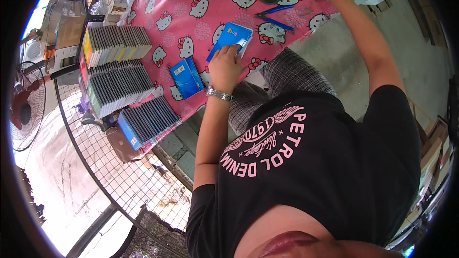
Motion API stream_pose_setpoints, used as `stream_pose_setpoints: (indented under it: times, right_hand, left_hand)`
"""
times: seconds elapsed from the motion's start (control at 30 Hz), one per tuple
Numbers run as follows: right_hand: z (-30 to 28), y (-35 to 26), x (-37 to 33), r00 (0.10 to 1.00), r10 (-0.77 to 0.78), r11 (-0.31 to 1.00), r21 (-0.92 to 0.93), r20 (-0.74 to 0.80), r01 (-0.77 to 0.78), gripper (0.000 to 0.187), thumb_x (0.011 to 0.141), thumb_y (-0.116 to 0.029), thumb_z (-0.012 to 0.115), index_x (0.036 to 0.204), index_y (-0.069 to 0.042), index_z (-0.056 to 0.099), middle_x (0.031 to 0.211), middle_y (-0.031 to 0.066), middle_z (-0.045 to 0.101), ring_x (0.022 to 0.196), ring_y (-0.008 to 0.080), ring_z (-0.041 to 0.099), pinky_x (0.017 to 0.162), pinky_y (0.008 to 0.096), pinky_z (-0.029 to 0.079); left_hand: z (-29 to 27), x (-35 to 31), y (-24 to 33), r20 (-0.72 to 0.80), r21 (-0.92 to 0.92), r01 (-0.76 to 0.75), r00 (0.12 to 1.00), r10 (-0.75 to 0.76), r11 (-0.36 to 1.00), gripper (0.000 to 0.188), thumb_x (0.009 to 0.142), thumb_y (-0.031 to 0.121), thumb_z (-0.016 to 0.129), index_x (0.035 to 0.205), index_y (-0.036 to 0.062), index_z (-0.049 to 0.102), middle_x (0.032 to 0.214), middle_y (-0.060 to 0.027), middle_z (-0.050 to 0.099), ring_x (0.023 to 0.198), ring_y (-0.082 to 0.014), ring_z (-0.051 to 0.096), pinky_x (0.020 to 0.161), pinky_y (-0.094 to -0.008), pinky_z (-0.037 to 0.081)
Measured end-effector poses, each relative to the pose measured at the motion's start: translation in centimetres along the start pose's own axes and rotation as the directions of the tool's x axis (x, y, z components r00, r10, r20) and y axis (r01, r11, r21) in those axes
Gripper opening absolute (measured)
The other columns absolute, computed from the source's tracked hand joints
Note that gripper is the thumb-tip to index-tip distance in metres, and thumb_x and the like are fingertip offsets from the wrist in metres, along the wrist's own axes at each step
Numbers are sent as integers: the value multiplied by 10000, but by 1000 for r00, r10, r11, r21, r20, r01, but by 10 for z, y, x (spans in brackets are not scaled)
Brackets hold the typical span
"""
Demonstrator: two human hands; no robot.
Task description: The person organizes and stacks small blue notepads on a table, checking individual pads and arranging them into neat piles.
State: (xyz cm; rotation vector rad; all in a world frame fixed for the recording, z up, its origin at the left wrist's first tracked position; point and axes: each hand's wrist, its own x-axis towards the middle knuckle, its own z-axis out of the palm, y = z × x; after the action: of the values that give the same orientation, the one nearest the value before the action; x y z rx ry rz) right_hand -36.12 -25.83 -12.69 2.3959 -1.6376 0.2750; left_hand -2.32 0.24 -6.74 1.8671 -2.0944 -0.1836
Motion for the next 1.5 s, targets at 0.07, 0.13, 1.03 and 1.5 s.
stream_pose_setpoints:
  times: [0.07, 0.13, 1.03, 1.5]
  right_hand:
    - [-12, -3, 6, 998, -5, 999, 35, -64, 7, 163, 824, -178, 559, 903, -66, 648, 967, 134, 603, 946, 309, 610, 836, 402, 491]
    - [-29, -5, 20, 982, 70, 976, 214, -176, -31, 138, 811, -162, 567, 868, -64, 647, 948, 134, 602, 944, 312, 602, 827, 424, 482]
    - [-93, -203, -64, 883, -369, 402, 807, -289, 432, 212, 779, -33, 655, 977, -107, 655, 1034, 49, 624, 1013, 259, 563, 873, 374, 455]
    - [-139, -204, -61, 911, -384, 566, 818, 150, 104, 288, 926, -286, 569, 1127, -83, 534, 989, 163, 637, 925, 346, 624, 746, 438, 508]
  left_hand:
    - [-11, 1, -5, 59, -80, 30, 998, -25, 996, 245, 813, 170, 676, 1046, 99, 690, 919, -99, 683, 778, -297, 652, 687, -383, 516]
    - [-21, 6, -10, 39, -138, 40, 999, -35, 990, 243, 830, 148, 656, 1065, 98, 686, 891, -111, 678, 748, -296, 650, 660, -378, 513]
    - [-17, 16, -13, -255, 53, -91, 962, 102, 994, 139, 867, 201, 651, 927, 76, 635, 861, -55, 644, 838, -250, 581, 840, -396, 378]
    - [-17, 17, 7, -159, 128, -99, 980, 119, 987, 252, 846, 147, 608, 1078, 62, 560, 1005, -91, 634, 956, -293, 576, 959, -462, 351]
